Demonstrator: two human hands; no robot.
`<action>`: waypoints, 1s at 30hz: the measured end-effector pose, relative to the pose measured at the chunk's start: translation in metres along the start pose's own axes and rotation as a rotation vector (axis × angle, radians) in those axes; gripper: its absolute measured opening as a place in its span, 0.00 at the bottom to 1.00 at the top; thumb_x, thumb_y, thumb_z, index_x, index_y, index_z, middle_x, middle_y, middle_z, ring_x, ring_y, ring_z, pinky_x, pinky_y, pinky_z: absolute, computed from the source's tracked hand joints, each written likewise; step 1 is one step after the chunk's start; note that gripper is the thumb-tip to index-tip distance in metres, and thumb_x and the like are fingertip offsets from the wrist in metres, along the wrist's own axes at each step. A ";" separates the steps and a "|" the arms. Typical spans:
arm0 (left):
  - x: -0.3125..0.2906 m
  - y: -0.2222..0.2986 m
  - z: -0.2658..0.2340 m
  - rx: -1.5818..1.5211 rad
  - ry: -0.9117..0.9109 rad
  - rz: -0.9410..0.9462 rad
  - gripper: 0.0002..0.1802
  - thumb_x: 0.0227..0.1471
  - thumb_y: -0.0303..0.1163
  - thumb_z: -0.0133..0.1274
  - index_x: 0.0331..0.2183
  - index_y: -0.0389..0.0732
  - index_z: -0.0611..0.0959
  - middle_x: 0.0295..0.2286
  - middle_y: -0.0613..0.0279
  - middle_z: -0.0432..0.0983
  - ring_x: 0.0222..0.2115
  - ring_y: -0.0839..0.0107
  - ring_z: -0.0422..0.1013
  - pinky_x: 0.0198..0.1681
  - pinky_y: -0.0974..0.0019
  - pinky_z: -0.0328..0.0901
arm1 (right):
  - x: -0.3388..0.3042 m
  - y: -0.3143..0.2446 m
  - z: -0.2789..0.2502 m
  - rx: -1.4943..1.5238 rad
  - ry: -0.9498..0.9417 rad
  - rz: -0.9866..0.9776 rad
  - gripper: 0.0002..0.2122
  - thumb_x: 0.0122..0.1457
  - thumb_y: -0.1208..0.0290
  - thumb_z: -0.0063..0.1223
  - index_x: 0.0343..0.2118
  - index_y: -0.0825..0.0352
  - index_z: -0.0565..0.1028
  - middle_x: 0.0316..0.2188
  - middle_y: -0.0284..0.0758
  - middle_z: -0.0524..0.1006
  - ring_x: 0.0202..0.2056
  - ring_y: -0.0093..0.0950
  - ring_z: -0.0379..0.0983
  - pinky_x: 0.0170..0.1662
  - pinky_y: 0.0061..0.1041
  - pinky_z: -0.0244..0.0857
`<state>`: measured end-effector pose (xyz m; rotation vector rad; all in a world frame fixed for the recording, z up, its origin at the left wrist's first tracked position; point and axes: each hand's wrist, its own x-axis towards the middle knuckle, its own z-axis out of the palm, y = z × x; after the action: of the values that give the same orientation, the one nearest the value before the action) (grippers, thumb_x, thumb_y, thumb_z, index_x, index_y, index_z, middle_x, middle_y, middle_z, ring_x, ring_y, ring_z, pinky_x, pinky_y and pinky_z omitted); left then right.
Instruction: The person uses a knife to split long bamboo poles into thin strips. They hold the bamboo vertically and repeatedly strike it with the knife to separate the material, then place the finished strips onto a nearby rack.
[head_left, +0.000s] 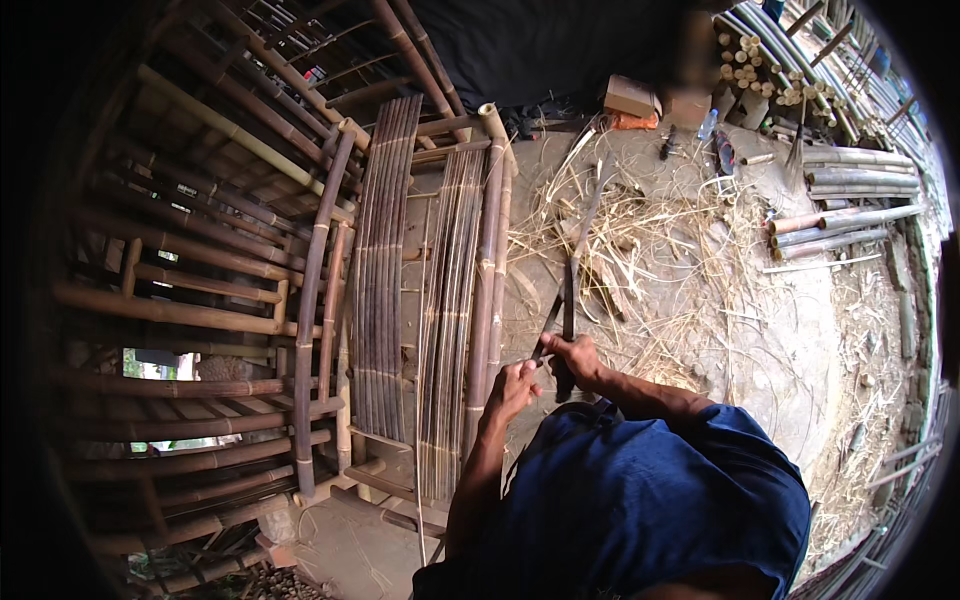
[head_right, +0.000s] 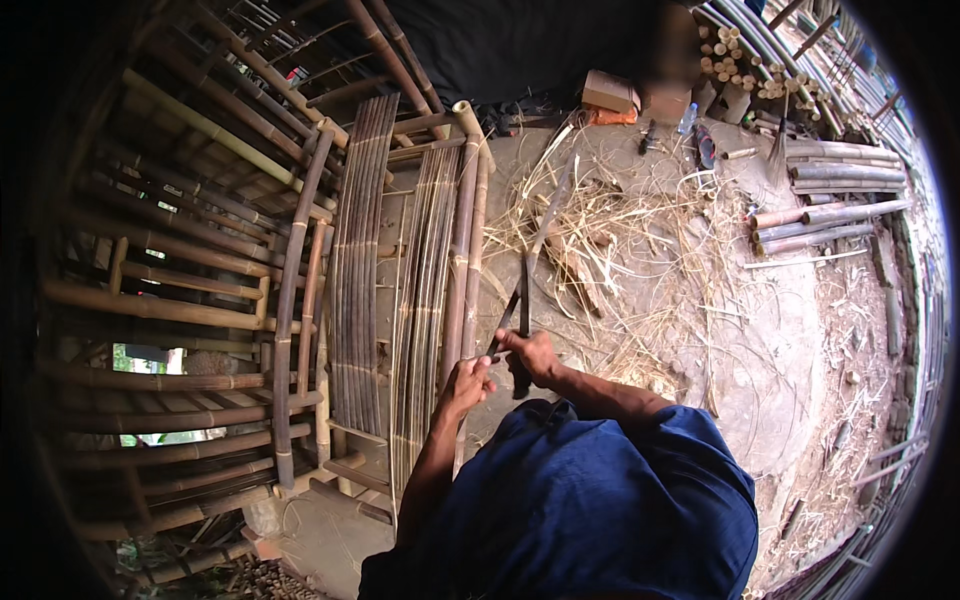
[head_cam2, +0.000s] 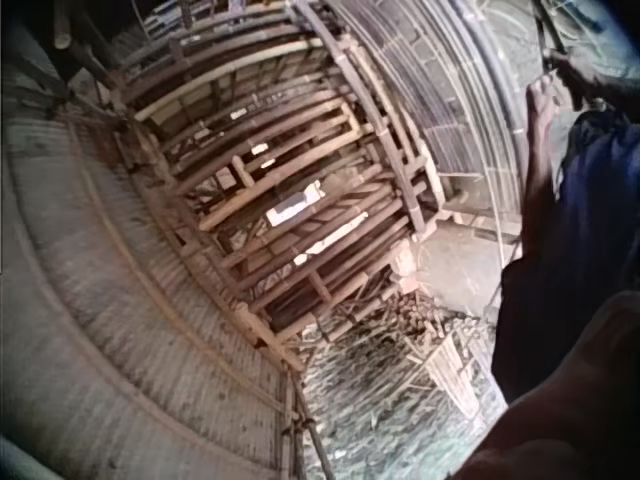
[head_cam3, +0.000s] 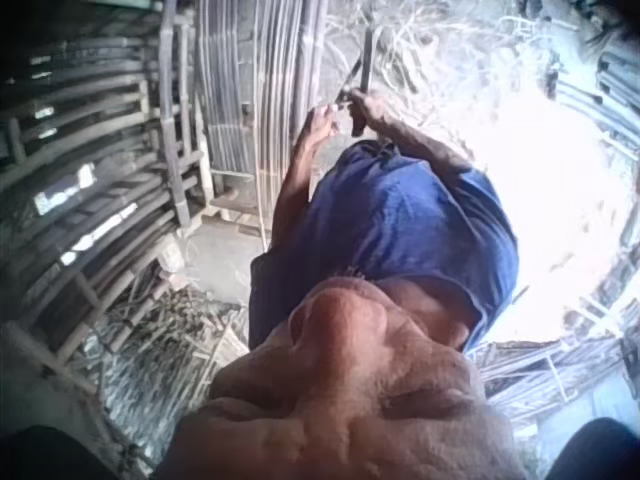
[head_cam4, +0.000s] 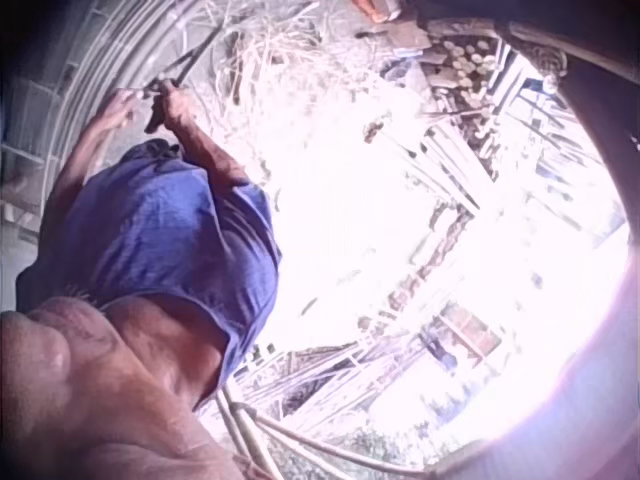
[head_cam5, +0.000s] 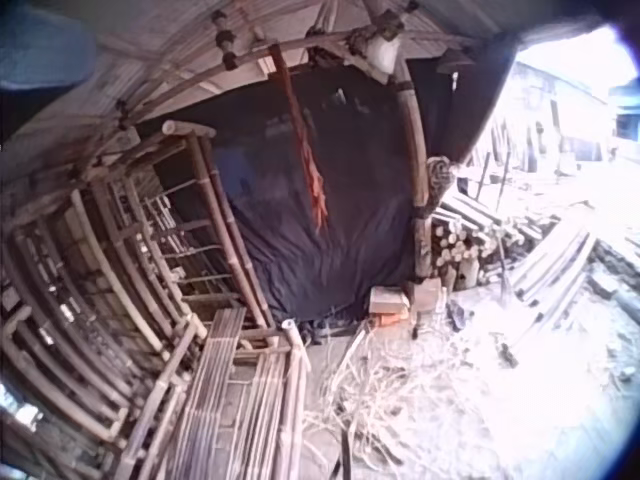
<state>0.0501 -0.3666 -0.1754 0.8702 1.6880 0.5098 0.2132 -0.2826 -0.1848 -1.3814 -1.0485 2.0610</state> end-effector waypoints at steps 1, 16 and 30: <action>0.007 0.014 0.005 -0.052 0.045 0.072 0.27 0.65 0.51 0.39 0.46 0.36 0.78 0.21 0.60 0.75 0.20 0.74 0.70 0.25 0.66 0.65 | 0.028 0.003 -0.013 0.204 -0.029 -0.044 0.18 0.57 0.57 0.60 0.25 0.70 0.79 0.15 0.34 0.73 0.16 0.23 0.67 0.19 0.26 0.60; 0.028 0.078 0.033 -0.057 0.094 0.137 0.22 0.65 0.44 0.42 0.40 0.34 0.80 0.14 0.73 0.61 0.12 0.84 0.58 0.17 0.76 0.61 | 0.273 -0.188 -0.279 -0.850 0.371 -0.659 0.34 0.60 0.36 0.42 0.24 0.72 0.73 0.16 0.46 0.75 0.17 0.42 0.71 0.22 0.43 0.65; 0.141 0.165 0.073 -0.143 0.132 0.571 0.27 0.56 0.36 0.60 0.52 0.30 0.74 0.29 0.67 0.76 0.26 0.84 0.68 0.28 0.76 0.64 | 0.160 -0.130 -0.206 -1.105 0.110 -0.374 0.32 0.61 0.36 0.35 0.34 0.66 0.76 0.21 0.48 0.77 0.25 0.45 0.77 0.28 0.43 0.71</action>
<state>0.1506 -0.1605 -0.1678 1.2365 1.4833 1.0792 0.3315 -0.0179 -0.2181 -1.5125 -2.3447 1.0748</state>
